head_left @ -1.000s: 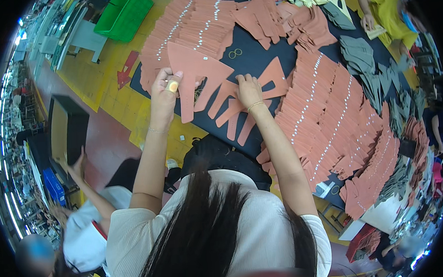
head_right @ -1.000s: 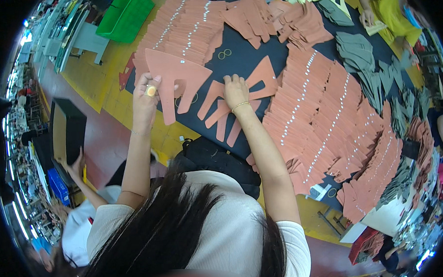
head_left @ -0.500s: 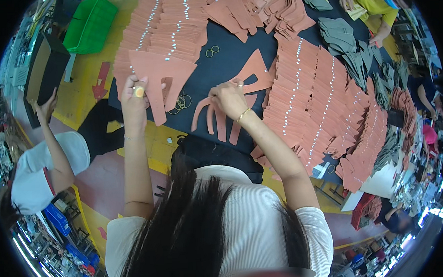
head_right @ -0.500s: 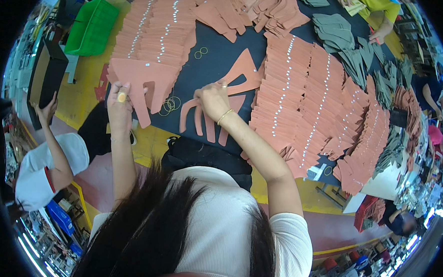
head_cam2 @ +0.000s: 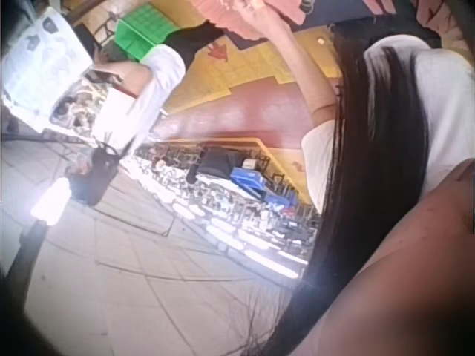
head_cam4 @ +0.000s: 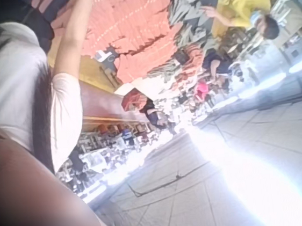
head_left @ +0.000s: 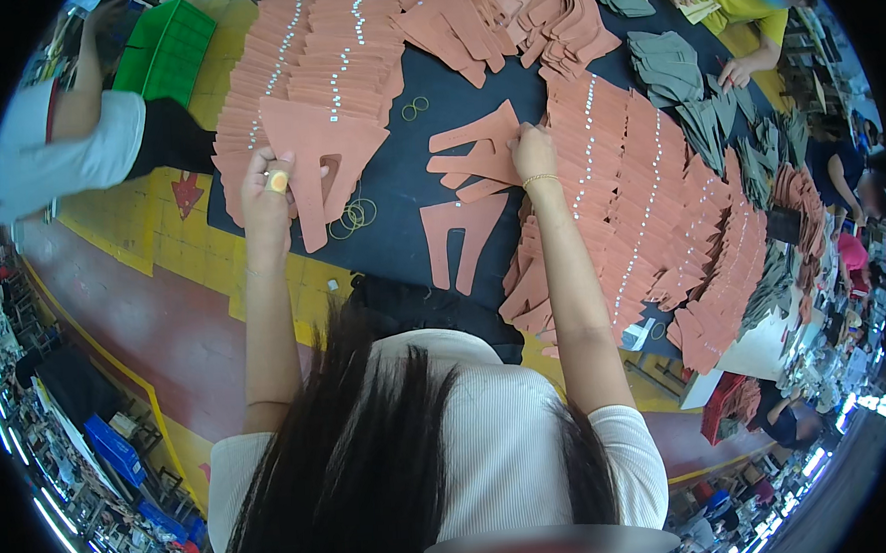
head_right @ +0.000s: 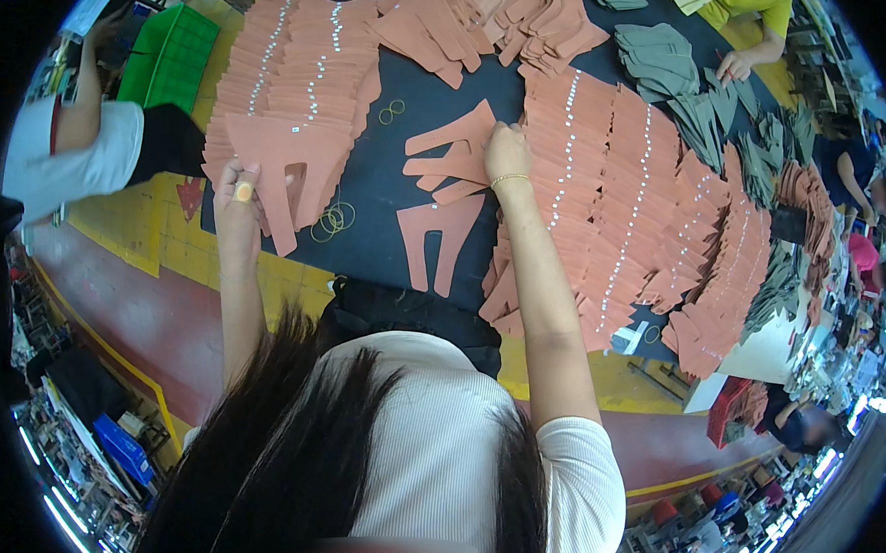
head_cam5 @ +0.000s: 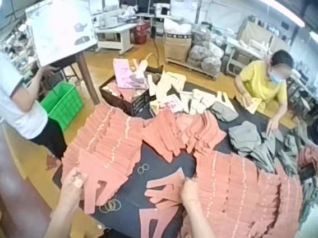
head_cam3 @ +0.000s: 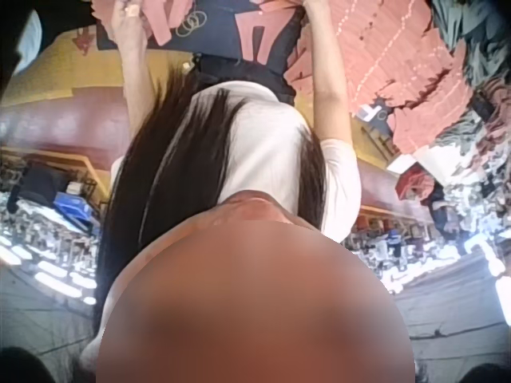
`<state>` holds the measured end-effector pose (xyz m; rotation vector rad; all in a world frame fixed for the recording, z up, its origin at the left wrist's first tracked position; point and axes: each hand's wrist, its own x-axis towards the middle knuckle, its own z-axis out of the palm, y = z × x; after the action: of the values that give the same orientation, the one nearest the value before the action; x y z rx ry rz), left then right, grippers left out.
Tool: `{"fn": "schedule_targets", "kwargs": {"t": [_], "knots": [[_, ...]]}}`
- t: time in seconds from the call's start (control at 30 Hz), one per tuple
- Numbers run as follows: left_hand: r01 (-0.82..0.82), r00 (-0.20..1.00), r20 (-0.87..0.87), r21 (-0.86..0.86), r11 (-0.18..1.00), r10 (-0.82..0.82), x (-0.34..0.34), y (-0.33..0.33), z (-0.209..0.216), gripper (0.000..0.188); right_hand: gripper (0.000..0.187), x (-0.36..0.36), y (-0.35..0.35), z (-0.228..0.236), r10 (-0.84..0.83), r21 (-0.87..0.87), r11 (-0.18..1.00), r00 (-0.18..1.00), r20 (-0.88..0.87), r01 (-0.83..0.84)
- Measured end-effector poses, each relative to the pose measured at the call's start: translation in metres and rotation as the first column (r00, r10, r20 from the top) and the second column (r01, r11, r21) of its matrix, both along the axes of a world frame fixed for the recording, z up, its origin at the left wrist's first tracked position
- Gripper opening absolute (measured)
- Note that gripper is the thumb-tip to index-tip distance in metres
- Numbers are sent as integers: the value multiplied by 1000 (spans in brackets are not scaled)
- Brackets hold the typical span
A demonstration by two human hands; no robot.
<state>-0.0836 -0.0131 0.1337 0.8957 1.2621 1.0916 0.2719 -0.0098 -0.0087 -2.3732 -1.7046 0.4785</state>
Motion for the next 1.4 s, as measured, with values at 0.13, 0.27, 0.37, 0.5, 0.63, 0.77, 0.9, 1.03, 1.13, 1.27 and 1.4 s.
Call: {"fn": "schedule_targets", "kwargs": {"t": [0.13, 0.27, 0.37, 0.5, 0.63, 0.77, 0.9, 1.03, 1.13, 1.27, 1.4], "knots": [[-17, 1000, -22, -17, 1000, 17, -2, 0, -4, 18, 18, 1, 5, -17, -38, -40, 998, 996, 79, 41], [-1, 999, -41, -54, 999, -1, -6, -2, -3, 17, 18, -5, 12, -22, -106, -76, 990, 988, 113, 115], [-43, 997, -61, -99, 994, 37, -1, -2, -3, 20, 14, -7, 15, -13, -102, -106, 988, 988, 116, 115], [-105, 986, -117, 133, 986, 121, 15, -2, -6, 30, 22, -14, 4, 30, 2, 17, 1000, 998, -60, -1], [143, 910, -415, 341, 929, 13, 24, 14, 0, 34, 17, -27, -19, 109, 262, 209, 954, 935, -238, -214], [443, 761, -627, 314, 840, -167, 57, 38, 10, 26, 13, -27, -47, 196, 493, 374, 834, 852, -175, -406], [727, 685, -171, 92, 680, -709, 109, 44, 16, 40, 14, -17, -65, 245, 474, 382, 865, 780, -409, -326], [777, 553, 668, -195, 599, -499, 160, -8, -3, 54, 17, -4, -82, 246, 342, 308, 924, 854, -393, -228], [818, 371, 834, -85, 569, -408, 170, -45, -7, 45, 24, 9, -115, 242, 263, 339, 936, 837, -480, -99], [845, 393, 810, -131, 519, -435, 183, -80, -9, 42, 29, 31, -162, 243, 125, 239, 971, 813, -569, 18], [855, 229, 942, -74, 513, -246, 202, -110, -10, 46, 27, 43, -200, 237, 51, 203, 976, 827, -560, 77]]}}
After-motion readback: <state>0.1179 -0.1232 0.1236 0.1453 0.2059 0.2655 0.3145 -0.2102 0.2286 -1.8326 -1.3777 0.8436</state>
